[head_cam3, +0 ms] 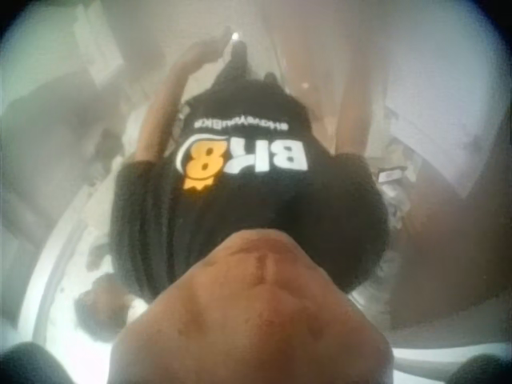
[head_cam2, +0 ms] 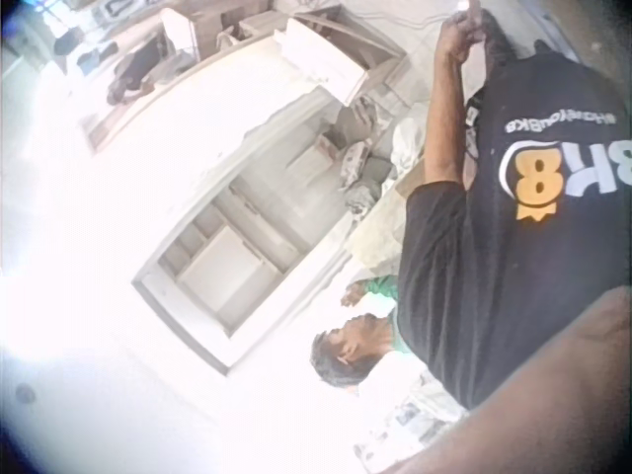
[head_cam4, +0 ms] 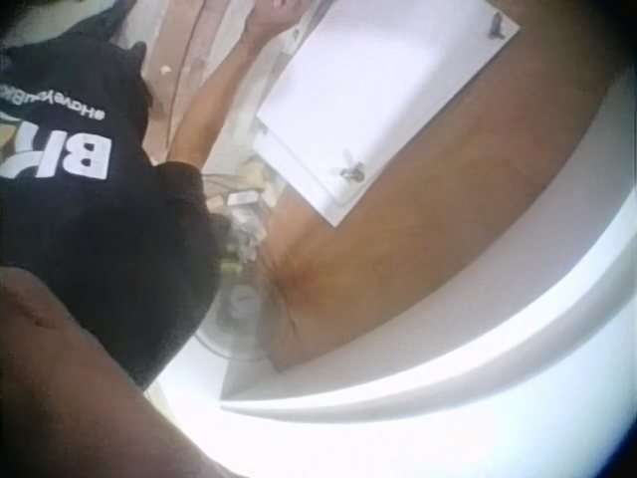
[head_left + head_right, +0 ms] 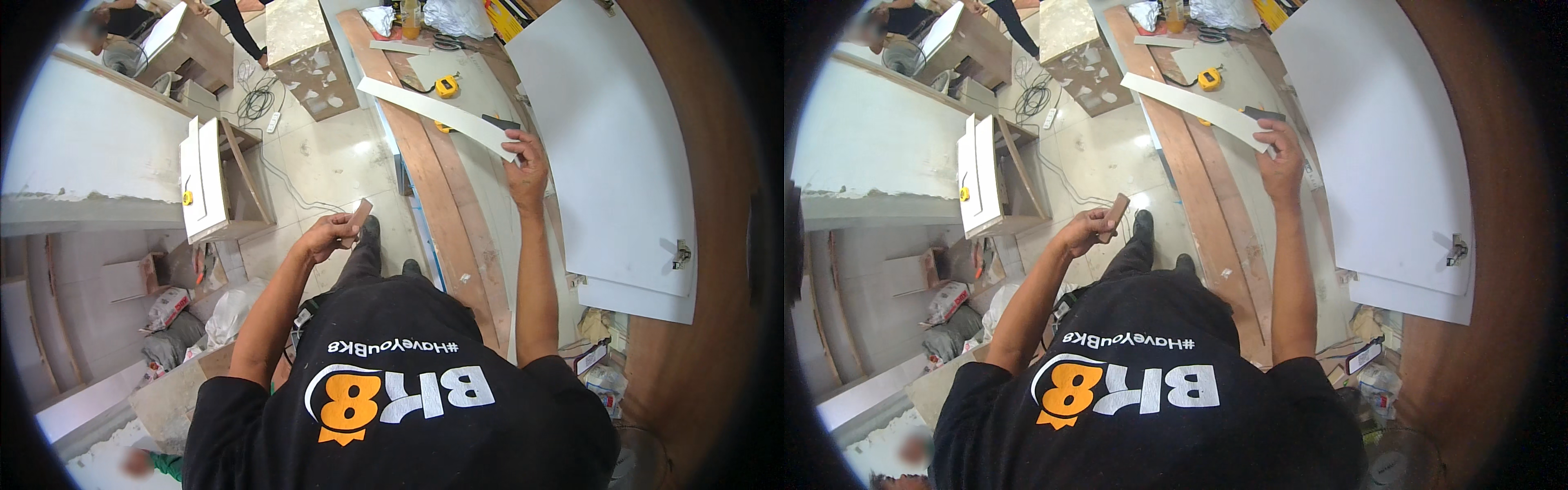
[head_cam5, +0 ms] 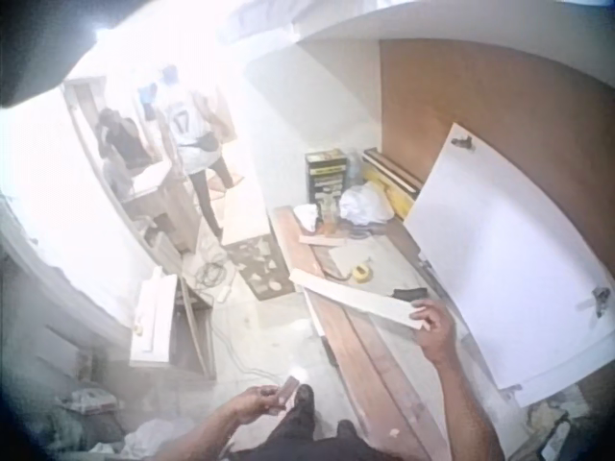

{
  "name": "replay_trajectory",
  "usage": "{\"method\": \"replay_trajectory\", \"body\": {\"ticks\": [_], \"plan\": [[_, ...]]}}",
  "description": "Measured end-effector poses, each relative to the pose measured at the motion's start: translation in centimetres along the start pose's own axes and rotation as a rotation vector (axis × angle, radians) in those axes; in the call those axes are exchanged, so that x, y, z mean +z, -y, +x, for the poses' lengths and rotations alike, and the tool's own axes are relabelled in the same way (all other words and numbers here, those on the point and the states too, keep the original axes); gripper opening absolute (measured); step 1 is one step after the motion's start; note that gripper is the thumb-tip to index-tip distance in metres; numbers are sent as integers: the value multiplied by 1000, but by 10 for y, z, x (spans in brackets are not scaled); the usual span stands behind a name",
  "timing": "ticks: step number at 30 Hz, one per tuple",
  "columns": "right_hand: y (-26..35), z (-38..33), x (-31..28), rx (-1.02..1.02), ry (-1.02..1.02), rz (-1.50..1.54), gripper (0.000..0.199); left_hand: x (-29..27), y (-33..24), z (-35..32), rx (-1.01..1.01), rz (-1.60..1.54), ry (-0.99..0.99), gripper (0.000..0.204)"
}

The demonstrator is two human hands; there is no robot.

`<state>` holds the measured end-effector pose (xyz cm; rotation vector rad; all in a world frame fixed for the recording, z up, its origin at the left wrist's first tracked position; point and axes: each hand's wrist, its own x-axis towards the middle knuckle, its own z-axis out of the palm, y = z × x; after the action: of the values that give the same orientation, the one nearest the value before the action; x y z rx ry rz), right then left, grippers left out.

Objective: The person handles white cabinet panels and wooden trim pieces, aligning and fitting them together on a workbench. They use a sanding block to smooth edges and a tape measure to check dimensions, while other workers are visible in the background.

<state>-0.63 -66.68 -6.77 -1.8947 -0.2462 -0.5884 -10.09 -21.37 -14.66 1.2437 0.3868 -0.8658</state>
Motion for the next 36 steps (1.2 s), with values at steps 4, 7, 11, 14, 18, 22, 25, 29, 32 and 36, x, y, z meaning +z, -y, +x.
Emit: {"method": "replay_trajectory", "body": {"ticks": [4,7,11,14,18,22,25,29,32,36], "plan": [[-1,-2,-17,-95,142,-298,30,0,0,3,69,-69,-60,47],[-6,-21,-19,-104,199,-334,31,-5,3,6,38,-51,-94,45],[-11,-45,-18,-106,169,-323,35,-10,10,8,8,-36,-97,44],[-17,-52,-19,-112,164,-349,35,-10,14,10,-25,-4,-103,48],[-26,-54,-21,-84,131,-334,34,-5,13,13,-49,35,-98,52],[-32,-58,-22,-54,128,-314,33,0,9,17,-46,48,-82,54],[-36,-64,-20,-45,134,-328,32,3,8,19,-42,59,-81,55],[-42,-87,-11,14,189,-346,35,5,14,21,-42,56,-101,49],[-43,-117,3,83,302,-329,34,5,20,23,-56,50,-121,43],[-34,-161,27,152,401,-447,38,3,28,24,-79,81,-121,48]]}}
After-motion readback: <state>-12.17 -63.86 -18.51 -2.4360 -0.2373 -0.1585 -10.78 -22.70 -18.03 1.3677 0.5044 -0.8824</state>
